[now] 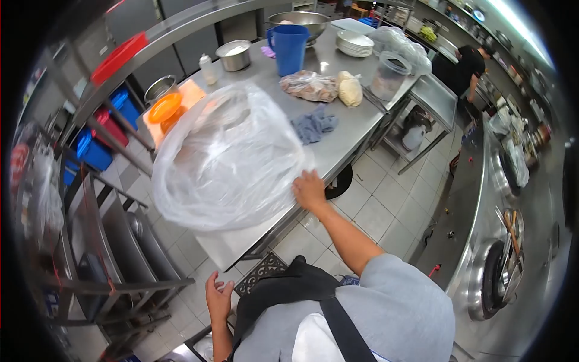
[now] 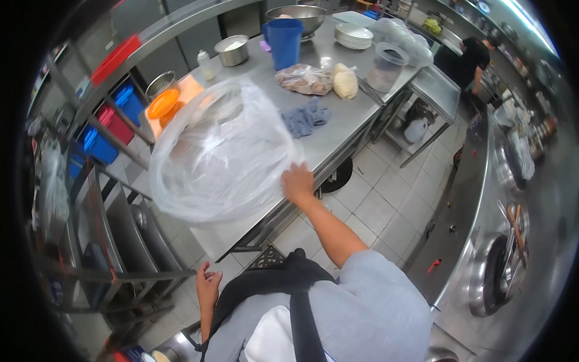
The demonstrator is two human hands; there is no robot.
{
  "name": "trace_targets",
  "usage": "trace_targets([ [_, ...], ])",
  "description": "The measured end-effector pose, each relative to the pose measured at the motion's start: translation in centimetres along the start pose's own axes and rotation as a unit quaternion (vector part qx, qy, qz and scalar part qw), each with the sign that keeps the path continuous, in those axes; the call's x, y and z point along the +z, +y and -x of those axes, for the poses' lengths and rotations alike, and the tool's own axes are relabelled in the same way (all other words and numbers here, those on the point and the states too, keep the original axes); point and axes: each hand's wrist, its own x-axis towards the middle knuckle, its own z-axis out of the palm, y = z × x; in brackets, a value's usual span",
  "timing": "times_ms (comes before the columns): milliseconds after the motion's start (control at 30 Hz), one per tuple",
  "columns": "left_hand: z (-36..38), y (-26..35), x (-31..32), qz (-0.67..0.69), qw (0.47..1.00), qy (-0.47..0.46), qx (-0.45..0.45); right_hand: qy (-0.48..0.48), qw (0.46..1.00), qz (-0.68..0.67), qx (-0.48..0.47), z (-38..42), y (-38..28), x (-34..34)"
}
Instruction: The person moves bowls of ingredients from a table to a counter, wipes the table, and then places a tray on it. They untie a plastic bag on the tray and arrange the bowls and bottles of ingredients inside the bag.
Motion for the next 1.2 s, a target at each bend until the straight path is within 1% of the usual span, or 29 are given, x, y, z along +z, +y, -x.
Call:
trace_targets([
  [67, -2.3, 3.8, 2.2, -0.135, 0.984, 0.012, 0.115, 0.012, 0.975, -0.203, -0.092, -0.5, 1.1, 3.1],
  [100, -3.4, 5.7, 2.9, -0.135, 0.988, -0.011, 0.077, 0.022, 0.962, -0.255, -0.101, 0.4, 0.0, 3.2],
  [133, -4.3, 7.1, 3.8, -0.139, 0.987, -0.015, 0.083, 0.033, 0.945, -0.306, -0.112, 1.6, -1.3, 2.2],
  [200, -5.6, 9.4, 4.9, -0.212, 0.947, 0.043, 0.236, -0.072, 0.889, -0.446, -0.08, 5.0, -4.0, -4.2],
  [233, -6.1, 10.4, 5.3, -0.219, 0.945, 0.045, 0.238, -0.07, 0.885, -0.453, -0.081, 5.9, -4.0, -4.0],
  [300, -7.0, 11.7, 6.5, -0.242, 0.882, 0.003, 0.404, -0.139, 0.836, -0.53, -0.036, 7.5, -3.9, -3.6],
  [333, -7.4, 12.3, 7.2, -0.25, 0.855, -0.039, 0.452, -0.147, 0.831, -0.536, -0.036, 8.2, -3.8, -3.2],
  [400, -8.8, 13.2, 9.4, -0.288, 0.799, -0.122, 0.514, -0.135, 0.65, -0.738, 0.119, 9.1, -3.7, -2.3],
  [433, -9.8, 13.0, 10.9, -0.318, 0.77, -0.164, 0.528, -0.1, 0.637, -0.755, 0.118, 9.4, -3.4, -2.4],
  [467, -11.3, 11.6, 12.5, -0.269, 0.799, -0.21, 0.496, -0.065, 0.624, -0.77, 0.117, 9.5, -2.9, -2.8],
  [500, -10.3, 12.3, 14.7, -0.131, 0.918, -0.125, 0.353, -0.059, 0.616, -0.773, 0.141, 9.8, -2.6, -4.8],
  [533, -11.2, 15.7, 14.0, -0.256, 0.928, -0.256, 0.088, -0.047, 0.61, -0.774, 0.163, 9.8, -2.1, -6.5],
  [567, -12.9, 13.6, 14.7, 0.026, 0.974, -0.226, -0.016, -0.044, 0.61, -0.775, 0.162, 9.8, -1.1, -6.6],
  [600, -14.7, 11.8, 15.9, 0.307, 0.926, -0.182, -0.12, -0.005, 0.74, -0.662, 0.124, 9.7, 0.1, -6.5],
  [633, -13.6, 13.9, 16.1, 0.307, 0.924, -0.192, -0.122, 0.03, 0.846, -0.525, 0.088, 9.7, 0.8, -6.1],
  [667, -12.1, 15.7, 16.1, 0.354, 0.874, -0.282, -0.176, 0.036, 0.847, -0.523, 0.093, 9.2, 1.0, -4.4],
  [700, -11.1, 17.2, 16.2, 0.395, 0.811, -0.367, -0.227, 0.039, 0.828, -0.558, 0.038, 8.2, 1.0, -2.0],
  [733, -11.1, 16.9, 16.1, 0.394, 0.81, -0.369, -0.229, 0.039, 0.806, -0.59, -0.019, 7.1, -0.7, -3.0],
  [767, -10.7, 16.2, 15.6, 0.325, 0.786, -0.485, -0.204, -0.123, 0.779, -0.613, -0.041, 6.7, -1.7, -4.5],
  [800, -10.3, 15.3, 15.0, 0.252, 0.747, -0.59, -0.174, -0.126, 0.78, -0.612, -0.04, 6.3, -3.3, -4.7],
  [833, -9.9, 14.5, 14.8, 0.256, 0.747, -0.588, -0.173, -0.181, 0.775, -0.605, -0.007, 5.8, -4.7, -4.5],
  [867, -9.4, 13.6, 14.6, 0.327, 0.753, -0.526, -0.219, -0.234, 0.768, -0.596, 0.025, 5.4, -5.6, -4.5],
  [900, -9.1, 12.8, 14.1, 0.393, 0.751, -0.46, -0.265, -0.162, 0.794, -0.585, -0.025, 5.5, -6.2, -4.7],
  [933, -9.3, 12.4, 13.0, 0.395, 0.749, -0.461, -0.265, -0.163, 0.795, -0.583, -0.024, 5.4, -6.6, -4.8],
  [1000, -9.8, 11.6, 10.3, 0.297, 0.8, -0.495, -0.164, -0.011, 0.742, -0.657, 0.129, 5.3, -6.5, -5.4],
  [1067, -10.8, 10.4, 6.9, 0.289, 0.841, -0.441, -0.119, 0.02, 0.644, -0.727, 0.238, 4.5, -4.4, -6.8],
  [1133, -11.6, 10.7, 4.4, 0.12, 0.967, -0.225, 0.007, 0.009, 0.603, -0.764, 0.23, 4.0, -1.6, -8.2],
  [1167, -12.1, 11.6, 3.8, 0.122, 0.966, -0.229, 0.006, -0.051, 0.643, -0.725, 0.242, 3.8, -0.3, -8.3],
  [1200, -13.0, 13.4, 3.5, -0.004, 0.973, -0.153, 0.171, -0.05, 0.644, -0.723, 0.244, 3.4, -0.4, -7.5],
])
